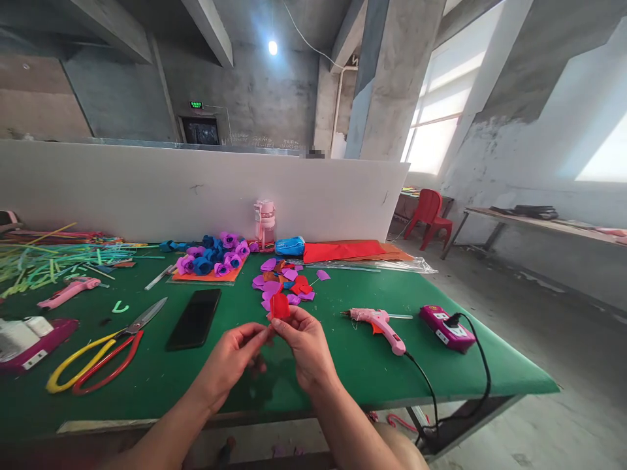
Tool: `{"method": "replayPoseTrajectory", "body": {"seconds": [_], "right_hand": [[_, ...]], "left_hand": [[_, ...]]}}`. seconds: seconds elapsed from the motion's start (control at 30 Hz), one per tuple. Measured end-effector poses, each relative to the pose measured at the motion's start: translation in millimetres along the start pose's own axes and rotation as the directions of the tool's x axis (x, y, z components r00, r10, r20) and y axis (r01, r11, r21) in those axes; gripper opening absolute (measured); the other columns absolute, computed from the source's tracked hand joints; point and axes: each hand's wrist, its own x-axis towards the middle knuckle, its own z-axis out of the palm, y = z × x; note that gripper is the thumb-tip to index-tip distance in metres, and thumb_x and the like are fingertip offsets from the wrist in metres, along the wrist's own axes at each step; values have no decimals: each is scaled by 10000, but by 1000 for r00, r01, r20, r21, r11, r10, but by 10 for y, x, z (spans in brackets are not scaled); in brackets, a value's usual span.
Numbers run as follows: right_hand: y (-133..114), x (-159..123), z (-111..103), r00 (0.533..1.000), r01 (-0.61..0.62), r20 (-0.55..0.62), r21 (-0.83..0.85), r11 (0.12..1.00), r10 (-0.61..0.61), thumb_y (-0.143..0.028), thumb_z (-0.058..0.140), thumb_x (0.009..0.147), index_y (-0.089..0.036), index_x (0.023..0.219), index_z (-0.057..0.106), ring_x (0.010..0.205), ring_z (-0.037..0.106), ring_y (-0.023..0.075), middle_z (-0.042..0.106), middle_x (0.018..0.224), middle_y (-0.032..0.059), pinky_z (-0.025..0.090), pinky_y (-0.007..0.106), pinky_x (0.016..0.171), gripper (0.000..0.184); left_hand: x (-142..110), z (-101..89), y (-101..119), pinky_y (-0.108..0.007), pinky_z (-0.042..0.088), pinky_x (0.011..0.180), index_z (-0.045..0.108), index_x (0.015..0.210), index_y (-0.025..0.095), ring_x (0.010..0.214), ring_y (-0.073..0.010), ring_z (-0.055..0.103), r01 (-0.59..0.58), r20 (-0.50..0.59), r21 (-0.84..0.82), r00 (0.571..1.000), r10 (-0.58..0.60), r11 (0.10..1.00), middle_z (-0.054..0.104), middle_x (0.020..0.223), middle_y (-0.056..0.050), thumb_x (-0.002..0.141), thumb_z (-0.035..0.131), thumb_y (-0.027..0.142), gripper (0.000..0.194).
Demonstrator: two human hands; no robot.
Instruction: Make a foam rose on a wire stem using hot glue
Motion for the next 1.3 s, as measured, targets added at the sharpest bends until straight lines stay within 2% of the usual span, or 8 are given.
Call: {"method": "replayPoseTrajectory", "body": {"seconds": [0.1,0.17,0.33,0.5,0.67,1.03,1.17,1.3], "right_hand": [[-12,-20,26,997,-68,-19,71,995,70,-248,813,527,-169,780,656,656,593,108,671,751,0,463,255,714,307],[3,-33,43,993,-120,3,114,986,121,-237,821,515,-170,784,648,639,599,104,672,732,-4,470,256,717,327],[74,-70,89,983,-173,87,141,975,162,-228,813,544,-159,788,648,624,607,93,676,737,3,480,235,695,302],[102,-101,118,974,-217,101,148,965,203,-219,818,541,-148,796,643,608,614,97,679,709,16,493,228,652,317],[107,-102,110,973,-218,106,150,964,204,-216,814,550,-142,789,642,599,610,92,676,714,17,502,231,652,303],[141,-115,92,965,-239,152,168,956,214,-203,799,583,-151,770,613,599,611,93,657,645,0,498,236,673,269],[146,-128,107,965,-220,161,77,972,206,-238,786,604,-131,841,623,618,618,105,680,745,37,491,245,671,307],[154,-120,144,989,-111,96,-39,993,114,-274,778,607,-127,828,630,582,589,95,664,711,19,474,234,630,304]], "left_hand": [[71,-137,42,-200,386,499,629,814,137,565,-100,512,-84,-118,21,989,86,996,612,744,-21,689,621,447,334],[100,-191,55,-203,396,570,650,817,135,631,-108,511,-110,-130,-1,985,109,994,627,759,-32,683,641,412,307],[114,-196,13,-217,397,618,663,762,122,631,-94,499,-75,-31,-222,997,70,972,627,734,-35,663,687,349,249],[111,-208,-18,-220,401,611,656,730,120,598,-85,509,-14,45,-392,998,34,920,613,665,-17,658,713,297,199],[104,-219,-5,-213,406,618,665,718,111,610,-85,524,27,73,-452,997,7,892,619,646,-22,659,725,256,167],[81,-185,33,-204,415,575,642,680,112,566,-80,531,62,39,-505,998,-49,861,628,626,-16,605,751,223,173],[74,-172,36,-201,404,547,603,652,128,534,-71,511,49,-4,-499,998,-59,865,606,602,5,615,737,233,174],[76,-158,16,-199,390,535,579,632,128,536,-70,501,24,-40,-471,998,-48,882,593,602,7,624,723,243,184]]}}
